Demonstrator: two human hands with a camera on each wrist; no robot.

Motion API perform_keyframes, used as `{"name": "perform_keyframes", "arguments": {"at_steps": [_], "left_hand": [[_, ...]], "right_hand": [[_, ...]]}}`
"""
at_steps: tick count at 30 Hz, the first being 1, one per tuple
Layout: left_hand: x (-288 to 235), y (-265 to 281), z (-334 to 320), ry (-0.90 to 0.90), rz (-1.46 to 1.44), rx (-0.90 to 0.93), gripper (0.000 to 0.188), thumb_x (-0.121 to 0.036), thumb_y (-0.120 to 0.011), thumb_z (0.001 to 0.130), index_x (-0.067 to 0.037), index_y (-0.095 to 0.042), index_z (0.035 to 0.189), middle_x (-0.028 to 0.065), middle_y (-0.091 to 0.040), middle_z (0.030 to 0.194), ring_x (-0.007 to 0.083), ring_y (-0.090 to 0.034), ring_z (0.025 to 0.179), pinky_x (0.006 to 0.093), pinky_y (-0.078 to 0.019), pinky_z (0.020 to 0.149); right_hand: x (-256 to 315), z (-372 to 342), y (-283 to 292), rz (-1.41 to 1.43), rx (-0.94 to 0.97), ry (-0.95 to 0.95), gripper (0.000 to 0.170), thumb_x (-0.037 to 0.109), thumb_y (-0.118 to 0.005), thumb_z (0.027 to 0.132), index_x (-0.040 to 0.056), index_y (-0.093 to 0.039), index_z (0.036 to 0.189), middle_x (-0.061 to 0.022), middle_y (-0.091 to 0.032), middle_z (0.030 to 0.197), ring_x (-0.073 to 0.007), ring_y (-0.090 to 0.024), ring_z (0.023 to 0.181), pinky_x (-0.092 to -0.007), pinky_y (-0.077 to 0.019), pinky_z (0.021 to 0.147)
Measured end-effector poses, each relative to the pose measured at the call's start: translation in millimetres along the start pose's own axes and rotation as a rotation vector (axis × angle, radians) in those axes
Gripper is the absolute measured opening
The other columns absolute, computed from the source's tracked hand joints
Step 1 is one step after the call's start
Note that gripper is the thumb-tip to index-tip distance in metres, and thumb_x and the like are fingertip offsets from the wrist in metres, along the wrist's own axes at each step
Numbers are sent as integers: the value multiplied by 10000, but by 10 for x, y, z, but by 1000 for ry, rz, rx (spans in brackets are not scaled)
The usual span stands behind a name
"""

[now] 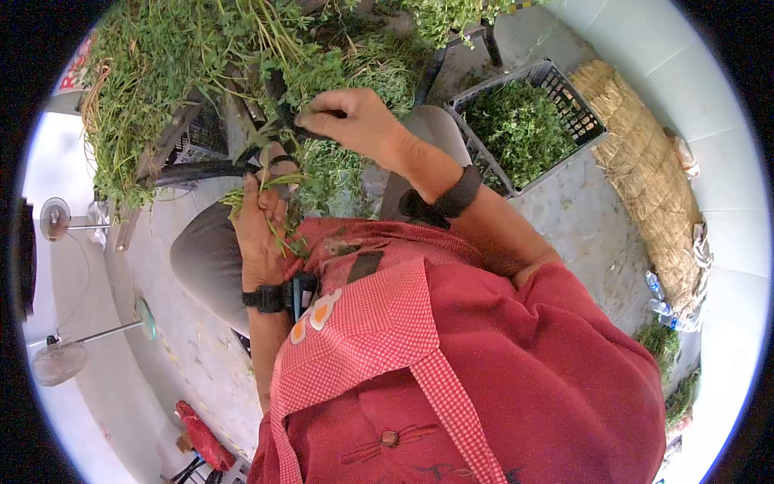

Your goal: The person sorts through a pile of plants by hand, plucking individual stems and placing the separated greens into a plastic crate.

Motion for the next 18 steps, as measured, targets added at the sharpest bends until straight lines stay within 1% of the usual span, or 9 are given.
{"name": "perform_keyframes", "arguments": {"at_steps": [1,2,4,5,8,11,15,17,18], "left_hand": [[3,-15,7,0,-1,4,220,-243,-551,893,-62,-504,777,-26,-378,511,69,-335,391,217,-256,336],[-3,-41,9,-13,13,26,222,-242,-553,891,-63,-502,769,-25,-384,512,68,-340,391,216,-263,339],[-29,-95,-15,-25,28,48,225,-240,-556,890,-64,-500,761,-24,-390,514,67,-346,391,215,-269,341],[-49,-114,-38,-34,61,57,226,-242,-558,888,-57,-510,767,-20,-399,518,69,-348,391,214,-276,345],[-62,-81,-48,-28,52,54,226,-245,-561,886,-42,-535,792,-14,-414,524,74,-352,392,213,-285,351],[4,11,29,-12,-35,59,227,-244,-557,889,-23,-555,840,-12,-417,529,79,-351,397,212,-286,353],[15,-19,48,14,-143,97,236,-233,-541,899,2,-556,894,-12,-407,535,84,-352,412,210,-283,354],[2,-12,36,-2,-103,89,240,-230,-536,902,9,-555,903,-11,-405,534,83,-351,415,207,-278,357],[-26,-26,22,-20,-64,80,244,-227,-531,905,16,-554,911,-11,-403,533,82,-350,419,204,-274,360]], "right_hand": [[223,-3,-57,-205,55,229,218,140,-619,796,87,-644,1005,-5,-606,706,-87,-492,549,-241,-409,515],[245,-10,-72,-207,53,228,218,140,-619,796,87,-644,1005,-5,-606,706,-87,-492,549,-241,-409,515],[395,-68,-376,-596,206,346,250,139,-628,769,108,-645,1016,-58,-611,735,-173,-539,568,-283,-438,537],[309,-49,-428,-625,193,397,227,157,-637,742,112,-652,964,-94,-599,750,-260,-565,626,-336,-455,570],[71,-1,-438,-741,213,498,177,184,-633,749,90,-648,899,-91,-598,751,-286,-578,662,-373,-451,583],[82,-95,-445,-692,312,447,155,195,-617,757,74,-636,851,-89,-598,749,-292,-584,678,-379,-454,591],[103,-177,-430,-668,305,442,118,173,-598,759,68,-624,806,-91,-591,733,-300,-580,673,-383,-455,591],[-8,-157,-494,-914,343,322,96,150,-567,764,57,-592,772,-92,-581,720,-301,-575,665,-384,-459,588],[-23,-155,-542,-912,340,321,96,150,-567,764,57,-592,772,-92,-581,720,-301,-575,665,-384,-459,588]]}}
Point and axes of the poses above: each hand's wrist, its own z-axis towards the middle knuckle, its own y-axis out of the back of the hand, x = y × z, the point moved 9 cm from there along z, towards the middle knuckle
